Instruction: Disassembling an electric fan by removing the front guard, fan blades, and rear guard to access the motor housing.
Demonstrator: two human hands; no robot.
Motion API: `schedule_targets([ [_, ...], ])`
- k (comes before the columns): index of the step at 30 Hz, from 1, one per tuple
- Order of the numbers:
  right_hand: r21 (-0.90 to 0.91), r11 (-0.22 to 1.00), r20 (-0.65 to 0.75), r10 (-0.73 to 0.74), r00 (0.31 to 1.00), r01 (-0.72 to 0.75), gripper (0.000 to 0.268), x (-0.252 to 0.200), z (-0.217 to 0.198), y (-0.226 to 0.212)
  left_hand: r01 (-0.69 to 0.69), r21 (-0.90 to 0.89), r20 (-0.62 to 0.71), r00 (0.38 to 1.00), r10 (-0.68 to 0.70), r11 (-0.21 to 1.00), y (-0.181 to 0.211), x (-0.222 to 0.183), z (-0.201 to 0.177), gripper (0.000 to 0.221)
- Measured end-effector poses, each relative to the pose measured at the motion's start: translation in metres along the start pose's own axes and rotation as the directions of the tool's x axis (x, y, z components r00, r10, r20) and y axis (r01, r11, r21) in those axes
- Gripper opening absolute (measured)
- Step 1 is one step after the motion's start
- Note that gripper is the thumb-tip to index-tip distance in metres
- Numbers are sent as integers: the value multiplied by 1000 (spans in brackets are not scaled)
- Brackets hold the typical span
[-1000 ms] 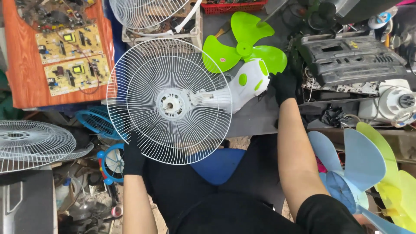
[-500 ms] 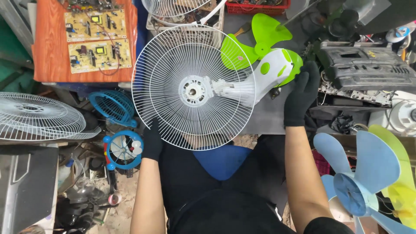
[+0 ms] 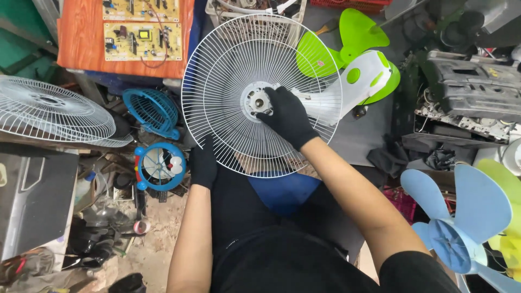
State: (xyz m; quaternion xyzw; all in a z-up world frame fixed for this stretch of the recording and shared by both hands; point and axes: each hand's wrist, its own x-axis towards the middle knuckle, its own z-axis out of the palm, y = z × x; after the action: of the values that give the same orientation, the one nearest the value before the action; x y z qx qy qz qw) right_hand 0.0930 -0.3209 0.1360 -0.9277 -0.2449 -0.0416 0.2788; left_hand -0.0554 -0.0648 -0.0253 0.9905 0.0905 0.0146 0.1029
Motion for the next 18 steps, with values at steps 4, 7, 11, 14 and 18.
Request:
schedule_targets([
  [4,-26,1000,22,7,1000,-7,62,16,26,9,54,34,-5,999,-54,998,10,8,-26,36],
  [7,-53,998,59,-16,998,19,63,21,35,14,315,-125,187,939,-289,941,10,14,-32,42],
  [11,-49,987,65,-150,987,153,62,23,33,25,191,-18,125,974,-187,982,2,12,-21,39],
  [14,-60,972,86,-220,972,225,63,23,35,33,210,-40,148,968,-202,977,12,17,-32,41],
  [18,-99,937,88,-328,941,336,61,26,40,44,311,-57,237,927,-290,949,7,21,-20,46],
])
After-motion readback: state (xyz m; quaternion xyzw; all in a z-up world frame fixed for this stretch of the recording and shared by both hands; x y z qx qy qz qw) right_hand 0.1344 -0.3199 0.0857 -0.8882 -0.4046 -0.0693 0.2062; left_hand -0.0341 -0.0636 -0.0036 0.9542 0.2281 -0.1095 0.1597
